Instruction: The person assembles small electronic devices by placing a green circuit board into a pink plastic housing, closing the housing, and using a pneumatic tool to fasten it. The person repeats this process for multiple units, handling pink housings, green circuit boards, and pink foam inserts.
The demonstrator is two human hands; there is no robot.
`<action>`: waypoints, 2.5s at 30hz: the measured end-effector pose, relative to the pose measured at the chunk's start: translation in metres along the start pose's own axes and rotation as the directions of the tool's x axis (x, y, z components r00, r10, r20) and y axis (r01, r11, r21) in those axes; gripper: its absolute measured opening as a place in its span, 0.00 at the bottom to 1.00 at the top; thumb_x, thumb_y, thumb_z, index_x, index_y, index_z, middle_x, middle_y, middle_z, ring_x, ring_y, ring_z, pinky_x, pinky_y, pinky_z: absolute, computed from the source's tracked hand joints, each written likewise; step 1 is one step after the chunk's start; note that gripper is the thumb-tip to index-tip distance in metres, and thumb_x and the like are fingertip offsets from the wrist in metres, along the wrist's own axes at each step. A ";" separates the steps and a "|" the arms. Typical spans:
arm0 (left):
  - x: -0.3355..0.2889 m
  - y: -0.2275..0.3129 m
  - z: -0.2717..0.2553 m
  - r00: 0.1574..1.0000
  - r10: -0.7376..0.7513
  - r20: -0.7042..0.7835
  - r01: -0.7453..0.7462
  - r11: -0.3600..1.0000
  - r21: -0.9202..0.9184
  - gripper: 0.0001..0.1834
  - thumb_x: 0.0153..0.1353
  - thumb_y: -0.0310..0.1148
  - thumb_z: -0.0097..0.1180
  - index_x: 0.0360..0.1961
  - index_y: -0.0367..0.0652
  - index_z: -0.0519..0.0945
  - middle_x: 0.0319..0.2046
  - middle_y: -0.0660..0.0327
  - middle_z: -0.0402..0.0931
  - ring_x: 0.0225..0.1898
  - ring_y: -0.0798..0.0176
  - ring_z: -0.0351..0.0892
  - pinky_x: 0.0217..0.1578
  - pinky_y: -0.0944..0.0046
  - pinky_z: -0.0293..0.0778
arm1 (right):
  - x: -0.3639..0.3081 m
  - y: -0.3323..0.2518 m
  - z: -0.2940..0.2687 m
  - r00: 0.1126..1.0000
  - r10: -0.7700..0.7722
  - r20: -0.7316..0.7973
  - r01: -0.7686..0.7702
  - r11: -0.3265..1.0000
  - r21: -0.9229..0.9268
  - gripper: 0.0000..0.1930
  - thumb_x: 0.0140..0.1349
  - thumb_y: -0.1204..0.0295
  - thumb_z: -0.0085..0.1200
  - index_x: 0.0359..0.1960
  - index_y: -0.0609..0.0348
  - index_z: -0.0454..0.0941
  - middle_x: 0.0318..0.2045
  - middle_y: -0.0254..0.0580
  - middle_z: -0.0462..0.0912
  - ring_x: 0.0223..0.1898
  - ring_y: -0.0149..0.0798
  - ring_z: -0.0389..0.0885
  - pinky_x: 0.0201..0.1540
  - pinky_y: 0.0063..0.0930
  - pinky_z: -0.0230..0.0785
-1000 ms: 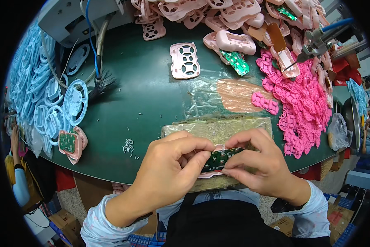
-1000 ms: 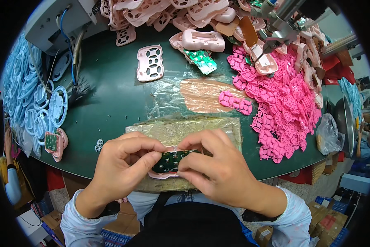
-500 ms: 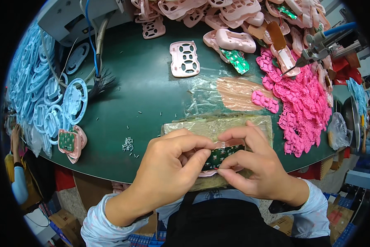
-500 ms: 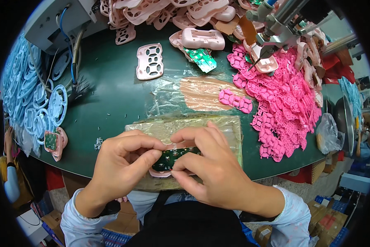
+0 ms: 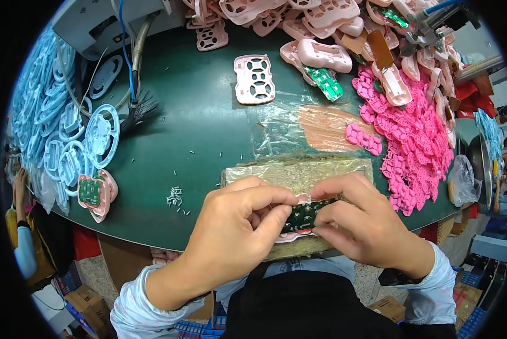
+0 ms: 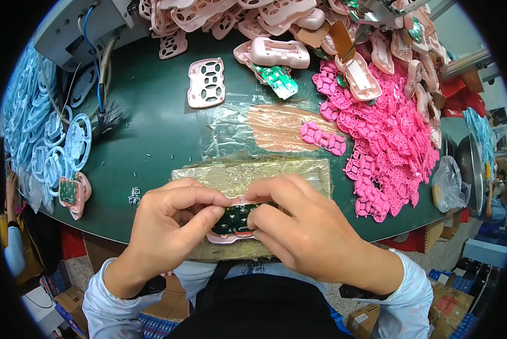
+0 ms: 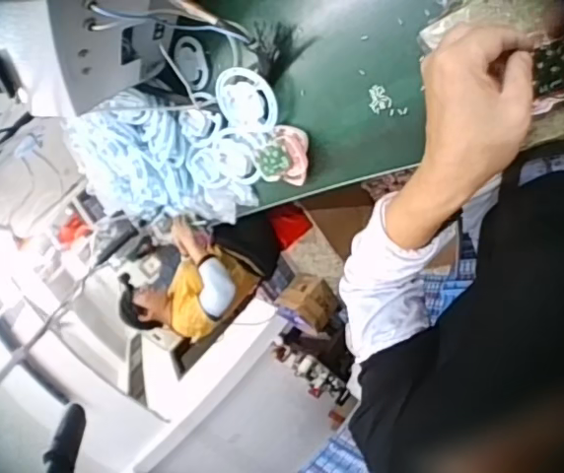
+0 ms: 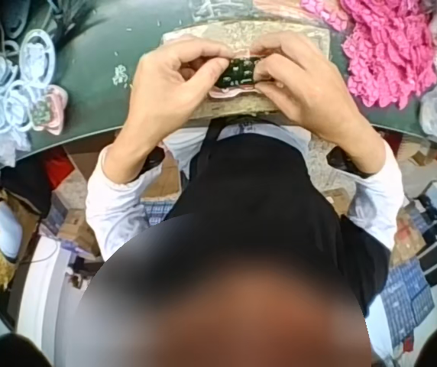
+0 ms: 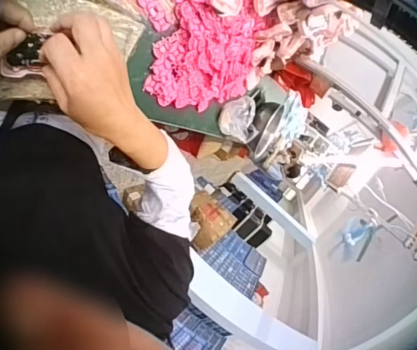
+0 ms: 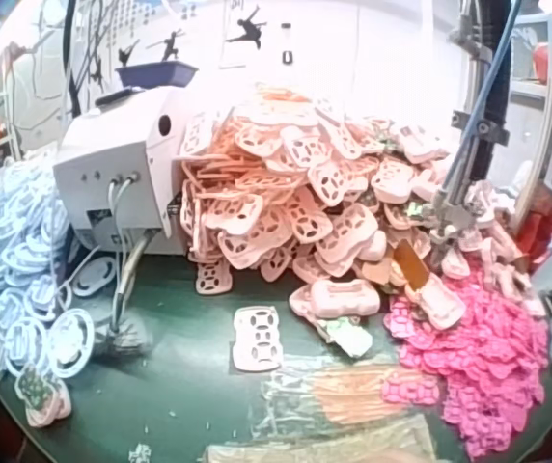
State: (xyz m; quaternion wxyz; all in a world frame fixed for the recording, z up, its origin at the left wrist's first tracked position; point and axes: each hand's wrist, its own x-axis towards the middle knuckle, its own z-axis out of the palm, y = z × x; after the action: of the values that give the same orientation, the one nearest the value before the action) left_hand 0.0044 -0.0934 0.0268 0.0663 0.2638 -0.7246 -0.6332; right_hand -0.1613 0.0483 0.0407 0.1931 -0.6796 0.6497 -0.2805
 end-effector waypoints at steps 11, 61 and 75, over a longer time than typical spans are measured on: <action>-0.017 -0.019 0.006 0.889 0.456 -0.033 -0.393 0.799 0.456 0.33 0.38 0.32 0.75 0.51 0.40 0.79 0.48 0.54 0.75 0.43 0.51 0.75 0.43 0.59 0.72 | -0.011 0.009 0.003 0.989 -0.145 -0.034 0.138 0.978 -0.156 0.14 0.48 0.75 0.60 0.38 0.61 0.81 0.42 0.41 0.78 0.39 0.40 0.78 0.31 0.25 0.75; -0.012 -0.023 0.010 0.666 0.700 0.259 -0.649 0.372 0.664 0.11 0.49 0.29 0.62 0.36 0.42 0.86 0.42 0.59 0.82 0.40 0.60 0.81 0.37 0.67 0.81 | -0.017 0.009 -0.037 0.999 0.003 -0.049 -0.004 0.999 -0.035 0.17 0.45 0.78 0.67 0.41 0.55 0.84 0.41 0.42 0.80 0.39 0.42 0.78 0.41 0.32 0.72; -0.015 -0.025 0.018 0.649 0.726 0.225 -0.622 0.338 0.706 0.14 0.47 0.26 0.60 0.37 0.40 0.86 0.41 0.59 0.82 0.41 0.61 0.81 0.37 0.67 0.81 | -0.030 0.012 0.004 0.982 -0.178 -0.056 0.155 0.946 -0.285 0.12 0.52 0.71 0.60 0.39 0.59 0.82 0.50 0.44 0.80 0.49 0.42 0.79 0.47 0.38 0.75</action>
State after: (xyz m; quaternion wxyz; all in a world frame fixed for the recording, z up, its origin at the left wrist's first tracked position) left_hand 0.0174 -0.0721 0.0031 0.2577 -0.0167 -0.9489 -0.1816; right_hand -0.1675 0.0769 0.0262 0.0444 -0.7407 0.6301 -0.2287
